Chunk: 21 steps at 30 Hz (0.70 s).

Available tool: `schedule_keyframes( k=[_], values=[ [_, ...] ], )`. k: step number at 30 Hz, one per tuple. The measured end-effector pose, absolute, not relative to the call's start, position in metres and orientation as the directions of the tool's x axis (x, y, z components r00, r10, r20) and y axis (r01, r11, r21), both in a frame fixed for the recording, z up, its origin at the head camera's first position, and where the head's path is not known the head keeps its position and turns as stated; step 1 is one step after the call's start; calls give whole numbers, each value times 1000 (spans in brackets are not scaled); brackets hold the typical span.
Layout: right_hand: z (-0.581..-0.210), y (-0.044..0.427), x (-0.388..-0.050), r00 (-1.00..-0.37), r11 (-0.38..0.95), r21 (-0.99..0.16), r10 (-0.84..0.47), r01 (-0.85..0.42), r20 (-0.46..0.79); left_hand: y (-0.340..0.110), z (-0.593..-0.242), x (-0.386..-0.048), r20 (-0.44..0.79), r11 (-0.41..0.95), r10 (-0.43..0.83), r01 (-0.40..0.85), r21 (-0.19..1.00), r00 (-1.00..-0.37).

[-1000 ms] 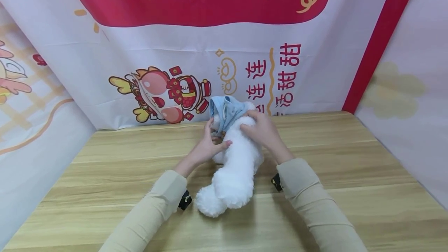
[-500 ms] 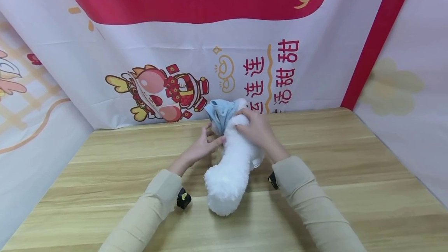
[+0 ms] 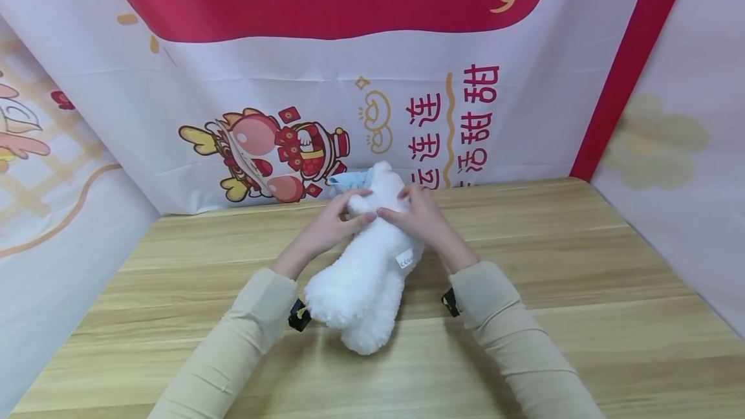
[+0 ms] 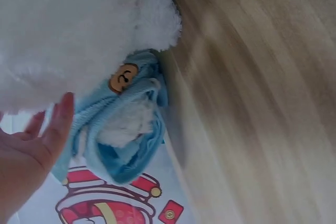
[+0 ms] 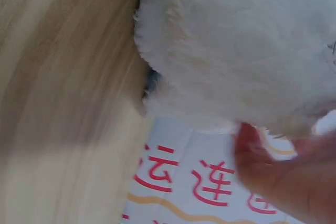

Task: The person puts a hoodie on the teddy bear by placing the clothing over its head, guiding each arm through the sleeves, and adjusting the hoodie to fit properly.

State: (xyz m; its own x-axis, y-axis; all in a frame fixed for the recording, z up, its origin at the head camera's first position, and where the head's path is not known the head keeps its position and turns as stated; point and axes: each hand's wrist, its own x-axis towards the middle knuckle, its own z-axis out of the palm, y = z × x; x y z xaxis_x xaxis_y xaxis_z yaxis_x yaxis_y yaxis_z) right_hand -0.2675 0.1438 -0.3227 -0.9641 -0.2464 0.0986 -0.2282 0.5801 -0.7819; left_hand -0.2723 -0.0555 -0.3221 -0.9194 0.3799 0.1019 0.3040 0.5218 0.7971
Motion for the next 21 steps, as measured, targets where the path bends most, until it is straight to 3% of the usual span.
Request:
schedule_keyframes(
  k=[3,11,21],
  values=[
    [-326,150,-268,-951,633,-744,-310,-214,10,-53,-321,-272,93,552,399,320,770,-912],
    [-336,172,-262,-852,527,-808,-519,-263,-61,-65,-325,-276,8,472,389,208,857,-921],
    [-350,168,-258,-871,425,-874,-492,-237,-3,-71,-328,-274,-15,442,377,166,881,-926]
  ],
)
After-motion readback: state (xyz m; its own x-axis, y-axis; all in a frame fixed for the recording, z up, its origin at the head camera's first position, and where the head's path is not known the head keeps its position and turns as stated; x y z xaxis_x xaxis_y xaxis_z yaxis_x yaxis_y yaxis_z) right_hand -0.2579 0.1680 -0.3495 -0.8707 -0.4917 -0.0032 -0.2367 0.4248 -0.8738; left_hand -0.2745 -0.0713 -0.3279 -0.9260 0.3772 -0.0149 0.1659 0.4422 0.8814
